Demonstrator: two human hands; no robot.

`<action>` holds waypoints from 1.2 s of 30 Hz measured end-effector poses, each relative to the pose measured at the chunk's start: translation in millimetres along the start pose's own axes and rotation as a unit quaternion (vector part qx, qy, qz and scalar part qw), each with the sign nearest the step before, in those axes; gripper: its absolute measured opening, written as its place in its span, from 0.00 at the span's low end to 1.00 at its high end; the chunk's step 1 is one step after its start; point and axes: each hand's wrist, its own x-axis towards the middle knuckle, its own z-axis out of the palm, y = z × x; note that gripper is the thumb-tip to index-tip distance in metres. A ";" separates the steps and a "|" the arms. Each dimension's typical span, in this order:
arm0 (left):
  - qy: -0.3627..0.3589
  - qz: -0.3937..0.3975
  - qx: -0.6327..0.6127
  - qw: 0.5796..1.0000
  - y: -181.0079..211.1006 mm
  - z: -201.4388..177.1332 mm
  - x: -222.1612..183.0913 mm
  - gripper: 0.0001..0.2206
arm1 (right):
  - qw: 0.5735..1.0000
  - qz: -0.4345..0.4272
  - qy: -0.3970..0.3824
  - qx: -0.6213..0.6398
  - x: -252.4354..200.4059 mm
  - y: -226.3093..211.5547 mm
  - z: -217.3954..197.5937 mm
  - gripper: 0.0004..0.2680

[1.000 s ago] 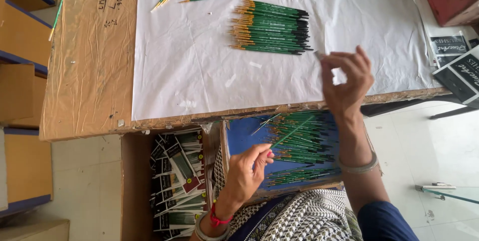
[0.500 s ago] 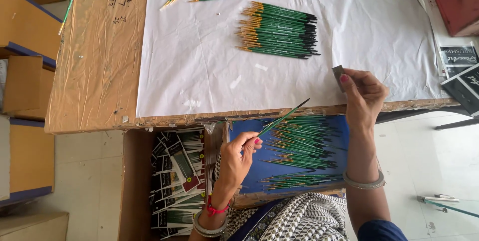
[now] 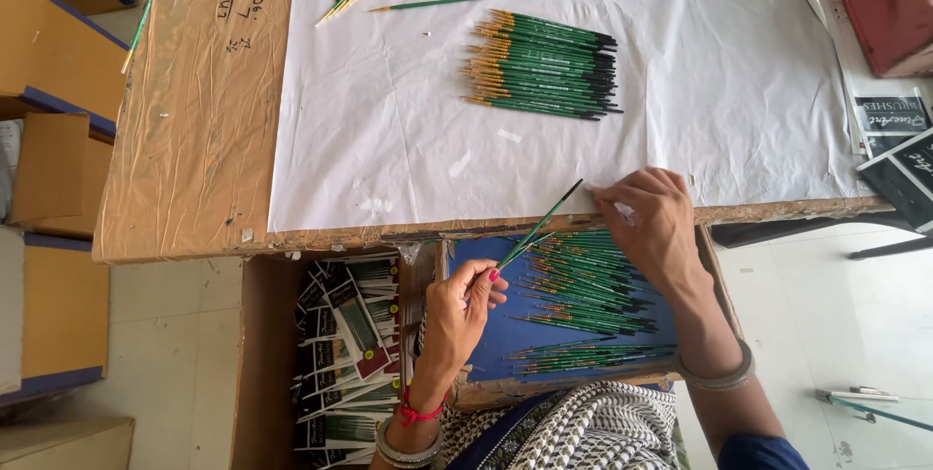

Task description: The recorder is inspecting and sorting thin green-handled brushes on a workspace.

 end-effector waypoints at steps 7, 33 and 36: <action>-0.001 -0.011 -0.003 1.000 6.6 -2.0 -3.5 0.10 | 0.986 0.154 -0.016 0.067 16.1 26.5 -15.6 0.05; -0.027 -0.098 -0.068 0.993 22.2 0.1 -3.5 0.09 | 0.977 -0.034 -0.052 0.205 -6.3 -37.2 46.5 0.06; -0.028 -0.106 -0.088 0.990 20.5 -0.2 -3.5 0.09 | 0.972 -0.011 -0.051 0.229 -5.3 -35.0 47.9 0.06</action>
